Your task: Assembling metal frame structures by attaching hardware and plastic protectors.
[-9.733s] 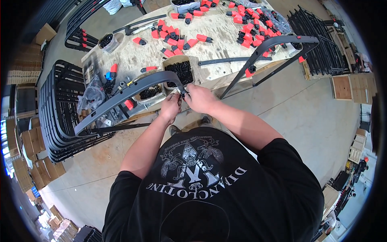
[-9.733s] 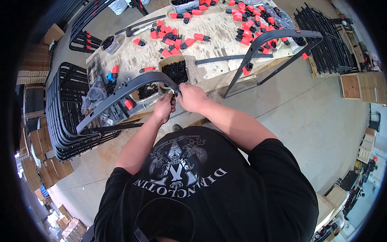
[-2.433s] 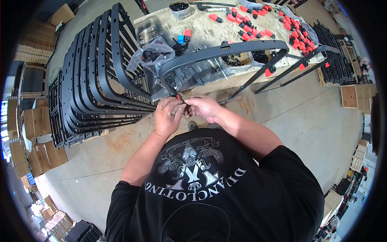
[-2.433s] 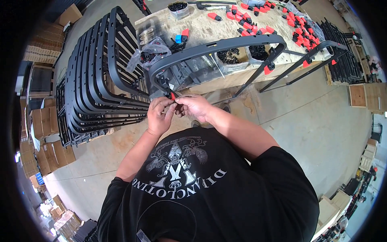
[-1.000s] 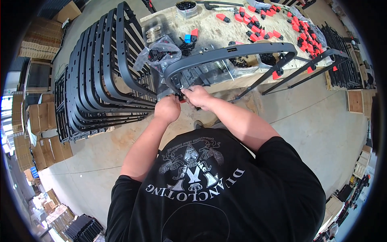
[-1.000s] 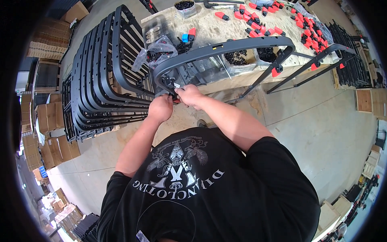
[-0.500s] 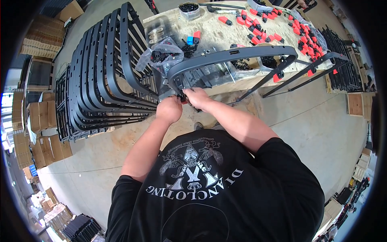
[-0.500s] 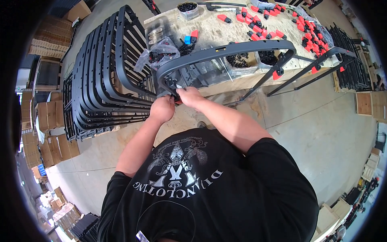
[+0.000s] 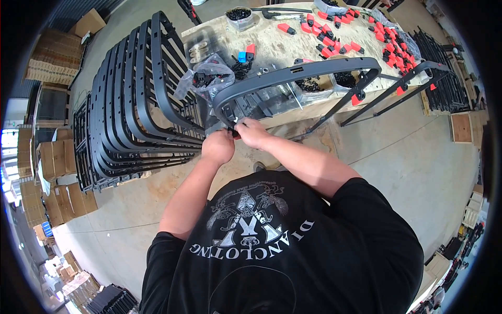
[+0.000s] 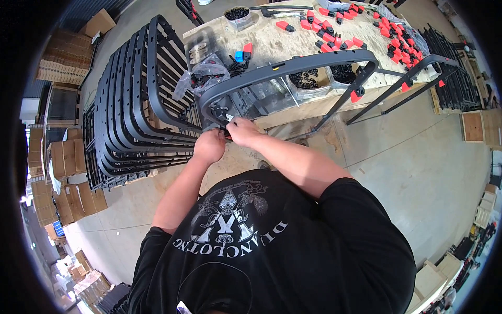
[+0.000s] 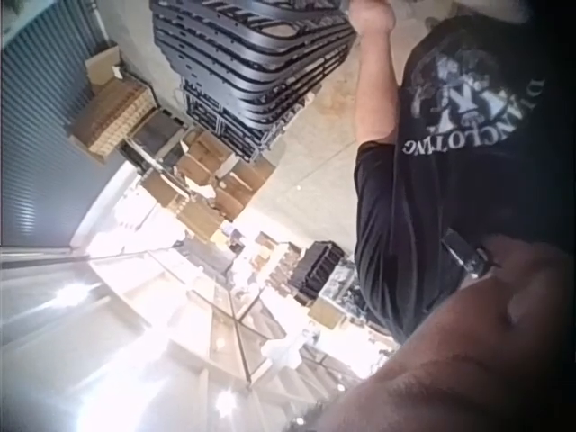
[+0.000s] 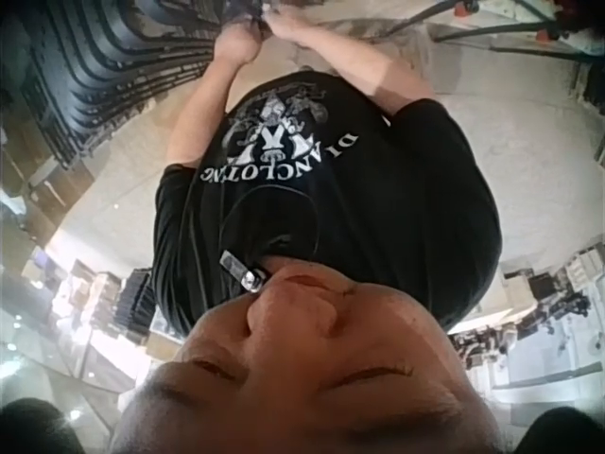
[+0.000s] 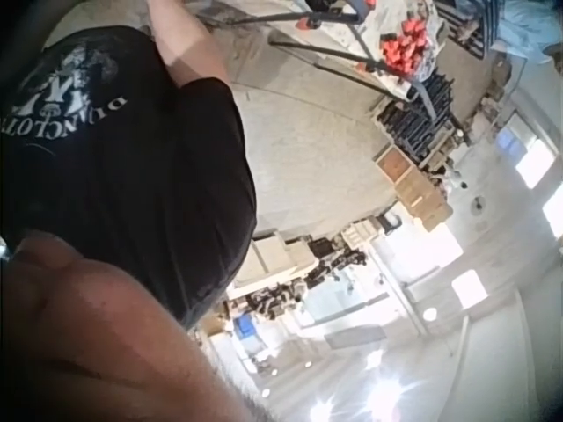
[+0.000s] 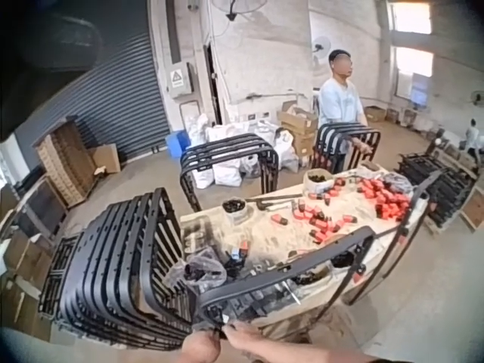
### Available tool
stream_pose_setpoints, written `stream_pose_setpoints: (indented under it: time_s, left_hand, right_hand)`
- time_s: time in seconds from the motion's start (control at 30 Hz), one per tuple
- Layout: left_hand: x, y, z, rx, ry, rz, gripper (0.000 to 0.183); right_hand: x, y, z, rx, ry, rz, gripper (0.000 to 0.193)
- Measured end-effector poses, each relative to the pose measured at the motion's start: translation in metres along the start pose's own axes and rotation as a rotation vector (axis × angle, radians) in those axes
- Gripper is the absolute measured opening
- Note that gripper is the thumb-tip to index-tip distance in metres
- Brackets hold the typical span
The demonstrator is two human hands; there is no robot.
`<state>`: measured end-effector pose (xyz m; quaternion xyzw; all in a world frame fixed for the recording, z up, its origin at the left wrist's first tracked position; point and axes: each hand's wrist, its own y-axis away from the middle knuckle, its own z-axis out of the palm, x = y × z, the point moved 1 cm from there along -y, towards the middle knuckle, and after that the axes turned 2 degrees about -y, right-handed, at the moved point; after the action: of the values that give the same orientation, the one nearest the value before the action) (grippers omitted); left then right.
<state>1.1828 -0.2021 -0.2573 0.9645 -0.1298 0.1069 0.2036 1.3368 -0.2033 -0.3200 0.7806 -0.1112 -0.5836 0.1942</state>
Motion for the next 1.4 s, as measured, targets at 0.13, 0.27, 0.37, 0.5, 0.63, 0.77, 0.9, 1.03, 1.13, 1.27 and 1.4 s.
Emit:
stream_pose_setpoints:
  time_s: [0.13, 0.27, 0.37, 0.5, 0.63, 0.77, 0.9, 1.03, 1.13, 1.27, 1.4]
  left_hand:
    - [0.003, 0.002, -0.003, 0.007, 0.020, -0.004, 0.038]
    - [0.004, 0.001, -0.004, -0.008, -0.026, -0.006, 0.043]
    - [0.002, 0.000, -0.002, -0.009, -0.034, -0.002, 0.043]
    - [0.003, -0.004, -0.002, -0.013, -0.037, 0.005, 0.038]
    - [-0.001, 0.001, 0.000, 0.000, -0.031, -0.007, 0.038]
    - [0.000, 0.005, 0.009, 0.112, 0.048, 0.014, 0.040]
    - [-0.011, 0.023, 0.034, 0.275, 0.311, -0.103, 0.044]
    - [-0.053, 0.031, 0.122, -0.029, 0.843, -0.263, 0.042]
    - [-0.004, 0.024, 0.112, -0.379, 0.792, -0.052, 0.030]
    - [0.095, -0.048, 0.086, -0.062, 0.786, 0.204, 0.028]
    - [0.129, -0.182, 0.104, 0.272, 0.650, -0.125, 0.038]
  right_hand:
    - [-0.003, 0.002, 0.000, 0.001, 0.029, -0.022, 0.053]
    - [0.001, 0.004, 0.005, 0.058, 0.062, -0.035, 0.052]
    - [-0.004, 0.007, 0.008, 0.055, -0.005, -0.015, 0.050]
    - [-0.010, 0.005, 0.014, 0.074, -0.079, 0.144, 0.048]
    - [-0.039, 0.023, -0.001, -0.102, -0.231, 0.449, 0.053]
    - [0.025, 0.011, -0.022, 0.066, 0.113, -0.022, 0.053]
    - [0.136, 0.023, -0.089, 0.199, 0.139, 0.119, 0.060]
    - [0.244, 0.079, -0.185, 0.450, 0.127, 0.539, 0.049]
    - [0.287, 0.138, -0.234, 0.604, 0.249, 0.738, 0.042]
    - [0.347, 0.198, -0.269, 0.445, 0.427, 0.869, 0.048]
    - [0.334, 0.203, -0.279, 0.407, 0.455, 0.666, 0.052]
